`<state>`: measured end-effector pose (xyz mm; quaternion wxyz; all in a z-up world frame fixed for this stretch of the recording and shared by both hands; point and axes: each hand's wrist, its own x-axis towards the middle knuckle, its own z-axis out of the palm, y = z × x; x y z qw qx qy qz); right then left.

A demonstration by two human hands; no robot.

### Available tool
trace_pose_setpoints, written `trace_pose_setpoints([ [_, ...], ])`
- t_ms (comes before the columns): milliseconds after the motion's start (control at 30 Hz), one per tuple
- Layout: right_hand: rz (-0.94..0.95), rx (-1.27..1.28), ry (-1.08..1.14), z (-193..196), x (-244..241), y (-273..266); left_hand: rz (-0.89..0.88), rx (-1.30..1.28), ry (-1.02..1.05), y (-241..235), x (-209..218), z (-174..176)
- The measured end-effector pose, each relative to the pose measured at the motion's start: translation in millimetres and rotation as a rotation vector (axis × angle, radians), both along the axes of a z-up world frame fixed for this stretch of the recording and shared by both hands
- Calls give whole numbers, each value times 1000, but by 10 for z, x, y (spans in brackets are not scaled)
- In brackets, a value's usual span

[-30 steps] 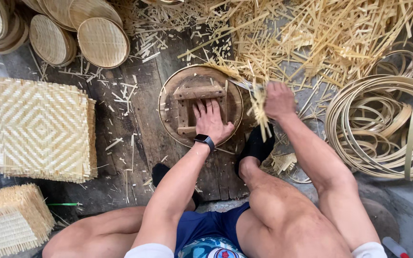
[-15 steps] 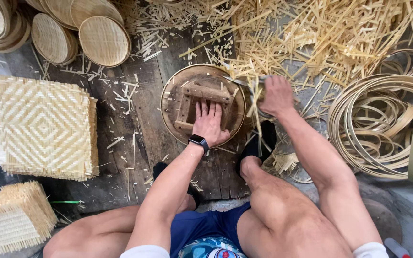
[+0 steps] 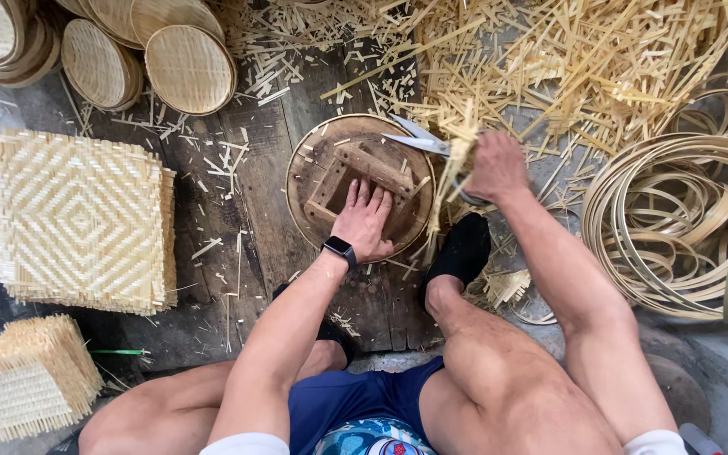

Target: The person places a woven bamboo mat onto a circular wooden mold, then uses shears to trim the excess bamboo around the edge. The finished plate is removed and stacked with others. The process is repeated with additional mats.

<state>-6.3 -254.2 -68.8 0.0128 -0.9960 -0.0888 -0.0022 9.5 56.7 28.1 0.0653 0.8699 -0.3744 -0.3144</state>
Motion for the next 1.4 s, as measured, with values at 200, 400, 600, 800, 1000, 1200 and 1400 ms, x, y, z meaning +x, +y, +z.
trace_pose_setpoints([
  [200, -87, 87, 399, -84, 121, -62, -74, 19, -19, 58, 6, -55],
  [400, -716, 280, 498, -198, -54, -524, -90, -200, -156, 74, 198, 7],
  [600, -849, 369, 238, -3, -359, -318, 314, -536, -95, -63, 972, -24],
  [800, -955, 1398, 766, 190, -461, 686, 120, -417, -112, -557, 1622, -470],
  [1000, -999, 1513, 680, -56, -496, 775, 426, -69, 352, -742, 1713, -715],
  [1200, -964, 1423, 604, -43, -517, 844, 323, -288, 105, -680, 1548, -717],
  [1400, -985, 1233, 716, 277, -640, 908, 617, -135, 217, -333, 1727, -572],
])
